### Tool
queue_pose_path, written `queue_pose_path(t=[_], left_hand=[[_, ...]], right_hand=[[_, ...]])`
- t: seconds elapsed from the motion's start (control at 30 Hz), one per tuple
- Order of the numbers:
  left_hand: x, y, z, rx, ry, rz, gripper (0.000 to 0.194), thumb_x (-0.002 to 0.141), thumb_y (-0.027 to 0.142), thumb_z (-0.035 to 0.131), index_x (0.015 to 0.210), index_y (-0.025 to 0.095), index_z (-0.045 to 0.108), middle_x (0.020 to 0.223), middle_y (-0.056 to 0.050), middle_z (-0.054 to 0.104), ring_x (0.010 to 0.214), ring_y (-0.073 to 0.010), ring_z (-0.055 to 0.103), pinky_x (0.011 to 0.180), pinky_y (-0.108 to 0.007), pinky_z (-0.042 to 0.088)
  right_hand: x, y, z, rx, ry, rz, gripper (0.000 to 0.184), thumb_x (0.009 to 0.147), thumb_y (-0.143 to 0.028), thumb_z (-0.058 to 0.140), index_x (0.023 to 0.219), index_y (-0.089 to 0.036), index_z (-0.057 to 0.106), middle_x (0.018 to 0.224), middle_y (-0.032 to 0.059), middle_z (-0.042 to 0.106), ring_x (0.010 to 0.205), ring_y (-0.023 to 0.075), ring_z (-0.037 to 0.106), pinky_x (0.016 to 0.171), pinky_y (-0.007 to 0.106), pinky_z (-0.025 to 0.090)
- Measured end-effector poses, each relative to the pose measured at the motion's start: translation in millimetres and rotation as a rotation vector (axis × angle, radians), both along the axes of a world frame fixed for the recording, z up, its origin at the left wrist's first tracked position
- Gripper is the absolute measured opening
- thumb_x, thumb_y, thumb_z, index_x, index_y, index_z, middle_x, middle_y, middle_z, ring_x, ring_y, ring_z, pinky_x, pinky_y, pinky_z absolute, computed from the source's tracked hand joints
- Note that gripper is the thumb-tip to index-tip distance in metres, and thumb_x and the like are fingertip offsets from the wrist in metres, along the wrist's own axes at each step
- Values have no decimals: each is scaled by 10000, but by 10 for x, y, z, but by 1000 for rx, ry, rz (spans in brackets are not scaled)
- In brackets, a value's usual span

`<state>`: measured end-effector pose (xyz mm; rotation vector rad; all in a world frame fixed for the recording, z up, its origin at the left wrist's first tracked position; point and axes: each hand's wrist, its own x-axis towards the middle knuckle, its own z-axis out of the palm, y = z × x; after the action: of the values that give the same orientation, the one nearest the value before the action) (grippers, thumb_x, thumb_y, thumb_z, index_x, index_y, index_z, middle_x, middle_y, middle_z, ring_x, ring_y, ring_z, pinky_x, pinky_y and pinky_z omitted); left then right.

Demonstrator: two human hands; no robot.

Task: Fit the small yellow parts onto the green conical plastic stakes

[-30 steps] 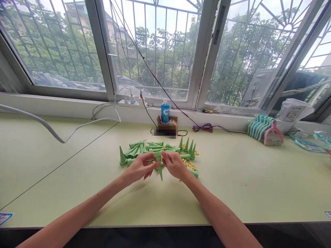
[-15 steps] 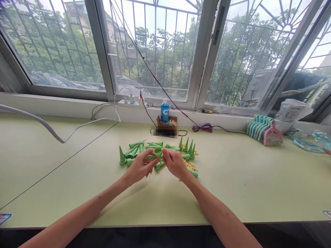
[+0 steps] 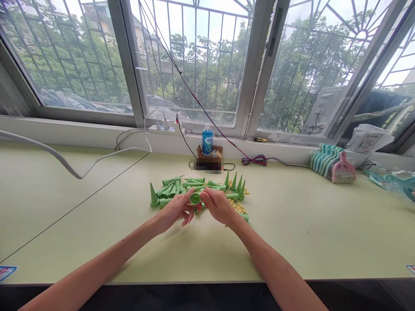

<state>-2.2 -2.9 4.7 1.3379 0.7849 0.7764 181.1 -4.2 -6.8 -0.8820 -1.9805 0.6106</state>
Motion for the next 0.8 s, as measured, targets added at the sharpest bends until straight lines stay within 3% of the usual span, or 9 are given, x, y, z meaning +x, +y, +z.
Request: queue_pose_path(t=[0.1, 0.27, 0.4, 0.5, 0.67, 0.8], left_hand=[[-12, -1, 5, 16, -26, -4, 566, 849, 663, 524, 788, 111, 630, 823, -71, 631, 444, -76, 513, 341, -201, 352], [-36, -15, -5, 170, 73, 42, 436, 866, 580, 570, 784, 152, 578, 497, 34, 480, 397, -85, 452, 360, -188, 353], [-24, -39, -41, 469, 173, 127, 310, 815, 465, 679, 848, 163, 615, 733, 6, 541, 454, -66, 492, 364, -188, 370], [-8, -43, -67, 598, 179, 177, 251, 828, 413, 669, 885, 169, 652, 923, -25, 534, 487, -49, 494, 395, -207, 429], [3, -44, -69, 633, 206, 231, 253, 858, 395, 634, 1000, 189, 663, 995, -48, 557, 508, -60, 506, 384, -208, 436], [10, -48, -59, 526, 217, 283, 362, 873, 469, 606, 1101, 188, 610, 958, -52, 617, 471, -67, 510, 345, -200, 413]], right_hand=[[10, 9, -4, -7, -2, 10, 474, 1025, -503, 316, 672, -211, 436, 508, -41, 469, 475, 107, 428, 529, 242, 365], [13, 22, -18, -23, -18, -7, 500, 1016, -518, 331, 633, -210, 424, 479, -47, 438, 446, 103, 402, 513, 250, 347], [-9, 16, -21, -102, 13, -41, 585, 1012, -542, 316, 533, -212, 377, 419, -40, 414, 397, 100, 372, 479, 262, 325], [-26, 10, -16, -153, 39, -60, 631, 1008, -557, 310, 481, -213, 361, 391, -31, 411, 379, 103, 386, 465, 264, 331], [-49, 14, -15, -99, 56, -82, 610, 1011, -551, 313, 512, -209, 394, 404, -35, 431, 391, 104, 407, 484, 260, 344], [-52, 24, -15, -61, 115, -133, 579, 1009, -551, 322, 550, -208, 406, 424, -39, 428, 398, 101, 397, 484, 255, 341]])
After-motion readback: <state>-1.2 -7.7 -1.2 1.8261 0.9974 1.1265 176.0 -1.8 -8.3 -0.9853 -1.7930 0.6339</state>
